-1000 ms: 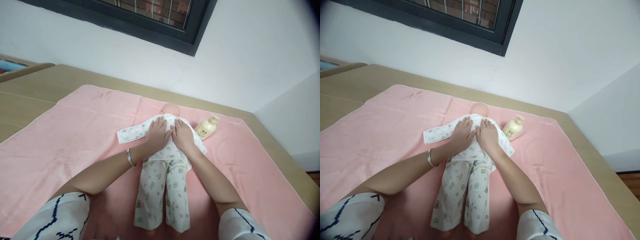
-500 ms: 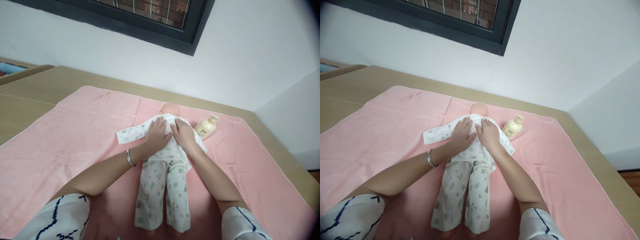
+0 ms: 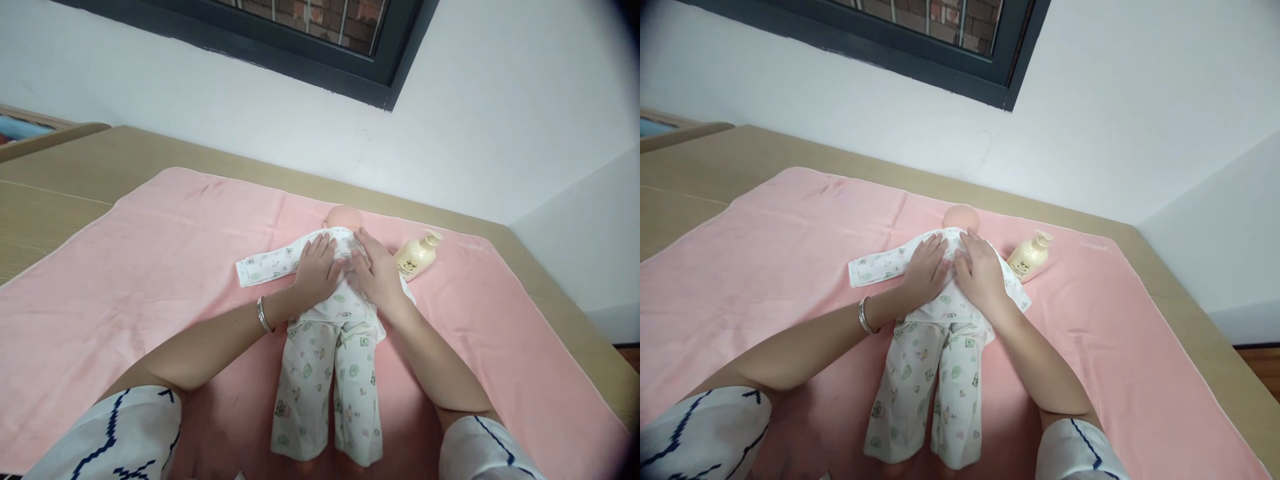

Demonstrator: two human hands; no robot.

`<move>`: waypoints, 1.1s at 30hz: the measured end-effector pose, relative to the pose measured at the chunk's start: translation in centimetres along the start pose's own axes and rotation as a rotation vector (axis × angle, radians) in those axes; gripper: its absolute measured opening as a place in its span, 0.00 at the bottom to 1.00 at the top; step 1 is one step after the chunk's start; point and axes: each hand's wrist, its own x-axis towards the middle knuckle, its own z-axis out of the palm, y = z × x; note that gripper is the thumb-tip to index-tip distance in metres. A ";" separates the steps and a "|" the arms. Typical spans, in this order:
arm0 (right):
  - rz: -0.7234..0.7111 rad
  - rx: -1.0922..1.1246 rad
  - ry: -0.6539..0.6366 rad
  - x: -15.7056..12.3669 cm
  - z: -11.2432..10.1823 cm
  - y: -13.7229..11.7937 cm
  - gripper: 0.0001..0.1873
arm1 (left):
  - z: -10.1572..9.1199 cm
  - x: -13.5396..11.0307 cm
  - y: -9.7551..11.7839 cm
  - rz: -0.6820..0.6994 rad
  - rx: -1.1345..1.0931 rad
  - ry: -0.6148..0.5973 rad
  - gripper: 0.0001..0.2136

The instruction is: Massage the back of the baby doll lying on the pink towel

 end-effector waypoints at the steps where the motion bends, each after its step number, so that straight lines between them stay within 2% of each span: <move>1: -0.017 0.001 0.025 0.1 0.5 0.3 0.25 | 0.0 -0.1 -0.1 0.011 -0.027 0.012 0.32; 3: -0.034 -0.034 0.009 0.3 1.9 1.0 0.26 | 0.1 -0.2 -0.2 0.029 -0.071 0.034 0.32; 6: -0.029 -0.086 -0.100 0.5 3.2 1.9 0.25 | 0.2 -0.3 -0.2 0.023 -0.094 0.043 0.33; 8: -0.040 -0.080 -0.103 0.6 3.2 2.2 0.25 | 0.3 -0.2 -0.3 0.019 -0.101 0.039 0.33; 12: -0.068 -0.070 -0.013 0.5 3.2 2.2 0.26 | 0.4 -0.1 -0.3 0.023 -0.113 0.045 0.33; 17: -0.049 -0.061 -0.149 0.7 3.4 2.3 0.25 | 0.7 -0.2 -0.5 0.016 -0.128 0.049 0.32; 22: -0.073 -0.084 -0.018 0.8 2.2 2.4 0.27 | 0.9 -0.2 -0.7 0.034 -0.129 0.071 0.31; 24: -0.082 -0.116 -0.049 0.9 2.3 2.3 0.28 | 0.9 -0.1 -0.6 0.018 -0.122 0.069 0.30; 29: 0.001 -0.198 -0.232 1.2 4.0 2.3 0.27 | 0.8 0.4 -0.4 -0.036 -0.112 0.050 0.28; 33: -0.002 -0.201 -0.229 1.1 3.9 2.0 0.27 | 0.5 0.4 0.2 -0.057 -0.087 0.017 0.27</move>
